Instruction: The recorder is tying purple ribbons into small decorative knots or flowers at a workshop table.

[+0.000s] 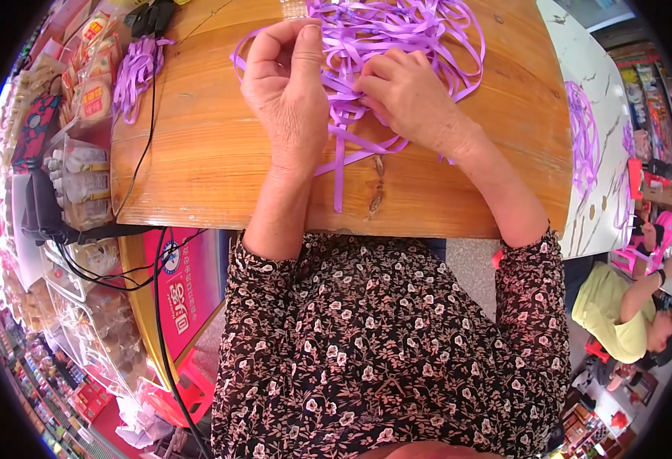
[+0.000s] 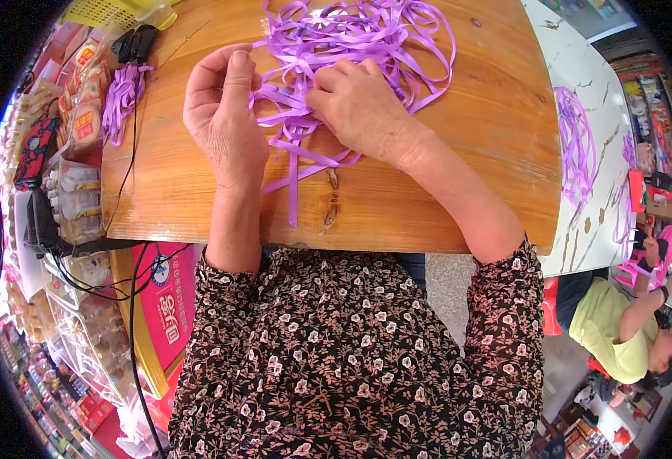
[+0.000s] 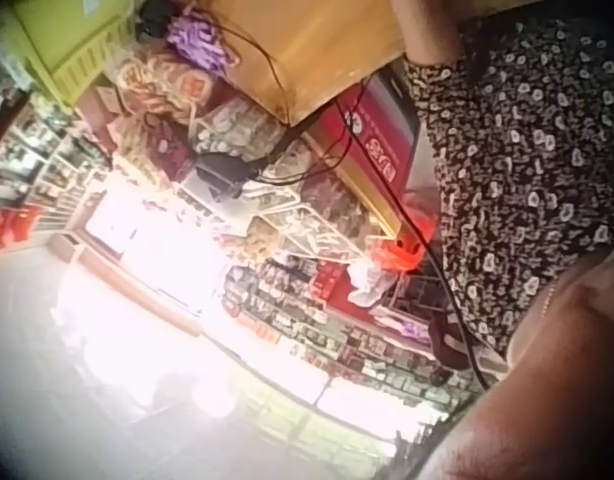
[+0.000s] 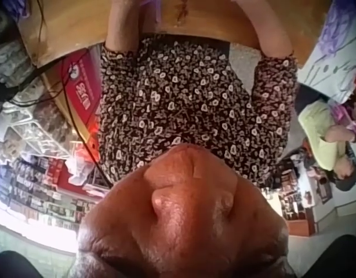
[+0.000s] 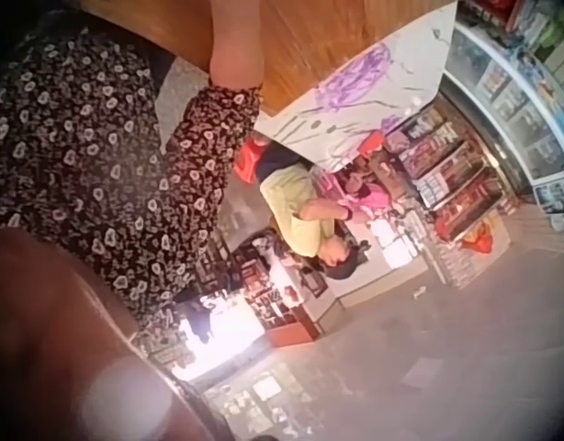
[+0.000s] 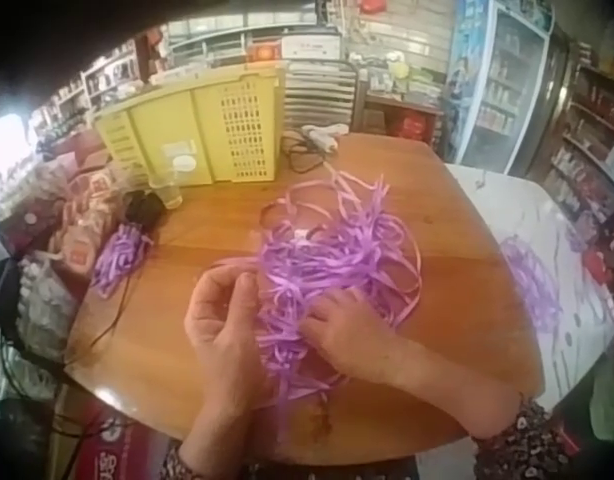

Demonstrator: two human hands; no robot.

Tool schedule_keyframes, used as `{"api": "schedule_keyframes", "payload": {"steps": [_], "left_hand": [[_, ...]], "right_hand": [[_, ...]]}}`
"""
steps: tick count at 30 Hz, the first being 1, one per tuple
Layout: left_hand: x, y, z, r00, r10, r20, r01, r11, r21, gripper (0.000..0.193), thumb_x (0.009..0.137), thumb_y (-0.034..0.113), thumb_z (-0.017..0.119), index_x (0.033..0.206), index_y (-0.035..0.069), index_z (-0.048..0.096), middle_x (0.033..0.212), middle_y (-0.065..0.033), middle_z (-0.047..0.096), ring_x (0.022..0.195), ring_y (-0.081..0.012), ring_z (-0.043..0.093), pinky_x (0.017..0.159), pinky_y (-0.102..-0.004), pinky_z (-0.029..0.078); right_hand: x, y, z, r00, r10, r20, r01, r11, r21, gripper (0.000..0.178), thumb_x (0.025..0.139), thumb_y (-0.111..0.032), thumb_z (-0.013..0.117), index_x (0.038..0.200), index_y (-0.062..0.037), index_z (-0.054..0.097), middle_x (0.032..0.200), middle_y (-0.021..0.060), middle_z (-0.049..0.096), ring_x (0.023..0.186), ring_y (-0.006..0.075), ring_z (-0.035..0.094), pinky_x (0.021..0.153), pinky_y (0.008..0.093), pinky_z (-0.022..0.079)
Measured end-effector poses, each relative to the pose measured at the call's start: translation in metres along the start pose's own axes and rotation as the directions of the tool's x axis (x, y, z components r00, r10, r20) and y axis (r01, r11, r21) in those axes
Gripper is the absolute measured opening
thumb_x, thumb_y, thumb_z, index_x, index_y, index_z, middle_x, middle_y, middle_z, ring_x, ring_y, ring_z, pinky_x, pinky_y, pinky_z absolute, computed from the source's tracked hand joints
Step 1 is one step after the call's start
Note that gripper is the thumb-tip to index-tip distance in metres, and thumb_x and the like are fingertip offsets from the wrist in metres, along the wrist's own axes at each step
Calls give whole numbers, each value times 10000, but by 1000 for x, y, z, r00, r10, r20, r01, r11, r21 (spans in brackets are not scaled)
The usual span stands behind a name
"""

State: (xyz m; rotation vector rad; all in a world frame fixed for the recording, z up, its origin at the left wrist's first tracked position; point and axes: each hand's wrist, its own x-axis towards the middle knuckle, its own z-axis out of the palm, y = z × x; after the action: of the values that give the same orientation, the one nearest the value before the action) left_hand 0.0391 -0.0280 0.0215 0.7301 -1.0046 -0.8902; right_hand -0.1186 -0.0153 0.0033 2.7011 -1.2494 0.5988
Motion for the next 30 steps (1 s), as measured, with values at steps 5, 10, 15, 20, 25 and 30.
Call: {"api": "schedule_keyframes", "payload": {"steps": [5,10,15,20,25,30], "left_hand": [[-2,5,1,998,-64,28,64,998,0,53,881,38,583,906,-7,596,767,14,581,681,-33,498,601,-170,410],[-4,4,1,999,37,15,-37,999,10,42,879,30,581,905,1,594,773,16,578,673,-38,496,609,-176,419],[-10,-6,8,986,122,115,-133,986,98,63,849,9,606,911,7,593,817,-11,557,689,-60,495,615,-197,425],[-15,-9,15,967,134,216,-165,978,131,150,800,-11,646,942,11,601,810,-28,531,688,-85,510,616,-204,429],[-14,-13,13,951,74,299,-118,984,133,243,773,12,691,1004,19,616,824,-21,548,686,-77,526,631,-212,447],[-15,-1,14,958,-96,271,103,995,-14,169,803,33,679,954,4,610,811,-12,593,690,-65,542,636,-196,446]], "right_hand": [[4,13,-8,991,130,-42,-95,875,476,164,768,-74,639,932,-66,640,839,51,617,784,169,581,708,291,438],[16,22,-67,820,555,141,-167,-3,986,188,771,-70,662,954,-35,647,839,76,638,743,182,586,666,271,462],[14,23,-61,863,504,33,-167,224,960,153,887,-104,575,956,12,645,815,48,660,761,76,603,678,203,477],[7,21,-54,867,489,97,-196,155,968,182,895,-95,562,1044,-7,619,875,30,640,751,65,565,668,193,454],[10,6,-54,878,468,105,-231,221,947,193,913,-120,552,1073,-21,597,888,-2,623,744,37,541,641,178,444],[10,6,-53,882,456,115,-256,259,931,205,912,-139,561,1078,-25,599,858,-11,622,726,24,540,614,165,426]]}}
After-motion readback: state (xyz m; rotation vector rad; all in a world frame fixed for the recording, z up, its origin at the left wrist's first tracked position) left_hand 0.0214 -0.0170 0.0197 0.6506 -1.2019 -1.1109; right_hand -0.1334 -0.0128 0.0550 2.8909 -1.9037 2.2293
